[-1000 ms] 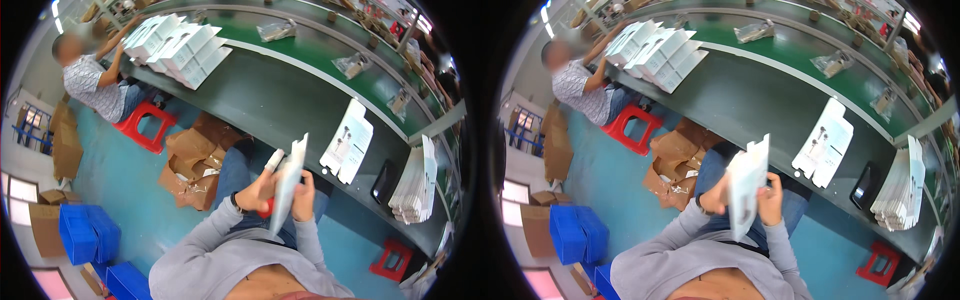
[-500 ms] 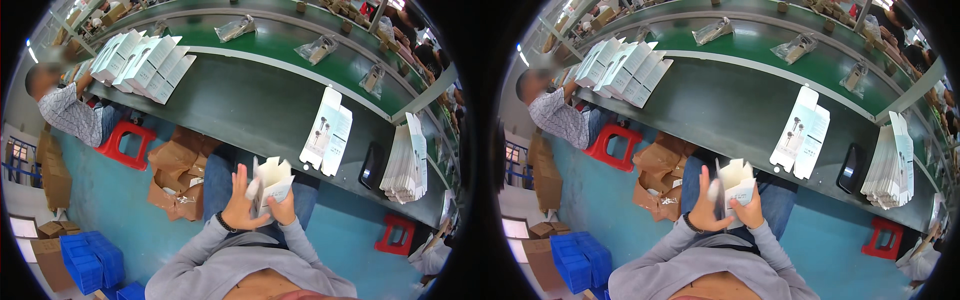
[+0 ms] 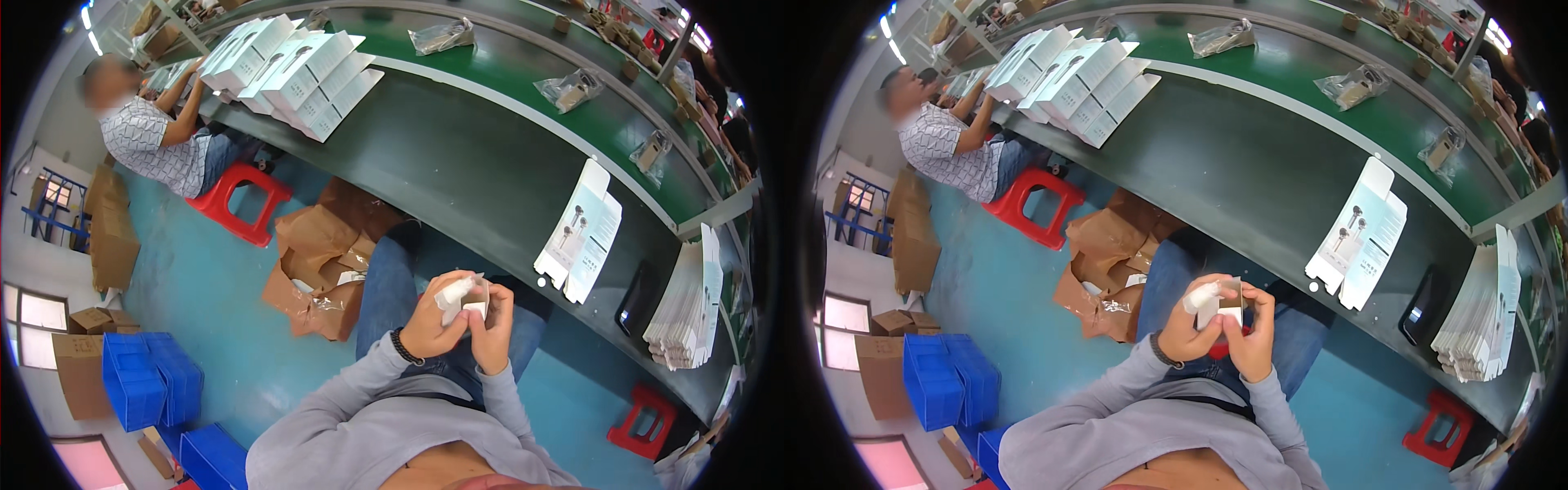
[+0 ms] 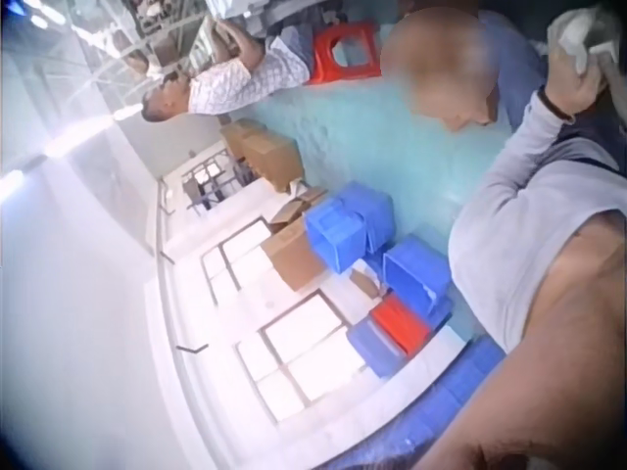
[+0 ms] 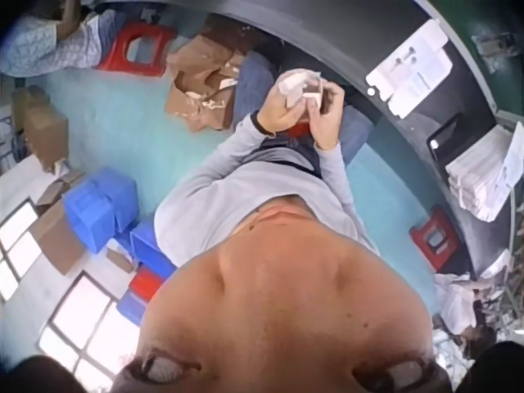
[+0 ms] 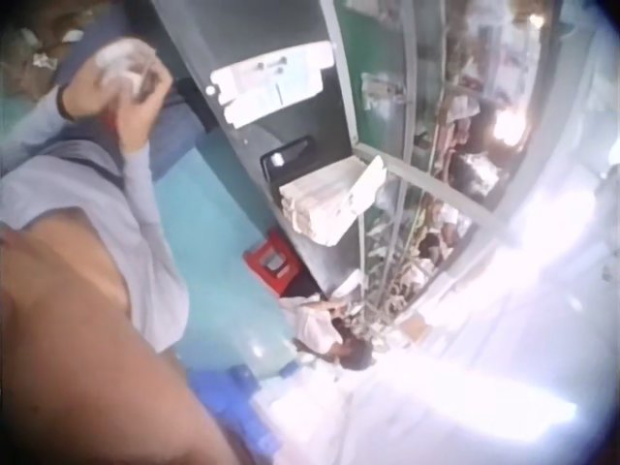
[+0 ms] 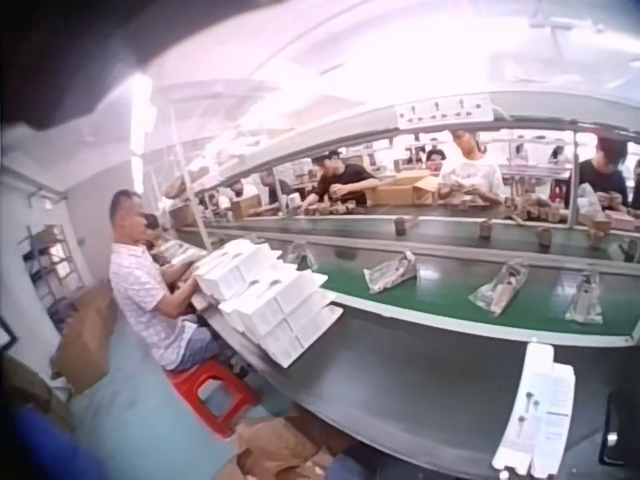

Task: Folding and assembling earphone packaging boxes at a factory assembly line.

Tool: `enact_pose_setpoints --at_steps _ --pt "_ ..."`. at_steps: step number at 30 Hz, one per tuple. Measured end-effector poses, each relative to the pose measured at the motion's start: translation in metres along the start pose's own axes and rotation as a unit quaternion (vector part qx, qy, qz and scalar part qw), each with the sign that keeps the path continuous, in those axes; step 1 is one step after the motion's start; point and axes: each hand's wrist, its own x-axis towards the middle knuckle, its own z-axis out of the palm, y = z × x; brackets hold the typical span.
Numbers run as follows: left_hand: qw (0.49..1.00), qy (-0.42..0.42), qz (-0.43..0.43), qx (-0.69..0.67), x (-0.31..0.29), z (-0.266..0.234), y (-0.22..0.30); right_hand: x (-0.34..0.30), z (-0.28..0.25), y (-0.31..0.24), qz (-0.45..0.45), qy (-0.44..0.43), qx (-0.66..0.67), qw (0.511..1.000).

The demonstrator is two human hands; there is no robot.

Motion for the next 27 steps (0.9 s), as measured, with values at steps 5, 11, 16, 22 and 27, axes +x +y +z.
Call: enact_pose_setpoints --at_steps 5,11,16,22,27 --pt "0.989 0.092 0.099 0.068 0.008 0.005 0.007 0.007 0.013 -0.014 -0.004 0.040 0.082 0.996" --pt "0.983 0.086 0.121 0.110 0.013 0.001 0.006 0.002 0.025 -0.005 -0.023 0.091 0.102 0.990" --pt "0.983 0.001 0.124 0.139 0.023 -0.021 -0.001 0.005 0.020 0.000 -0.075 0.036 0.062 0.995" --pt "0.994 -0.013 0.063 0.092 0.019 -0.030 -0.006 0.002 0.011 0.005 -0.019 -0.059 -0.004 0.998" --pt "1.000 0.003 -0.003 -0.022 0.014 -0.027 -0.005 -0.002 0.012 0.006 0.035 -0.004 0.101 0.994"
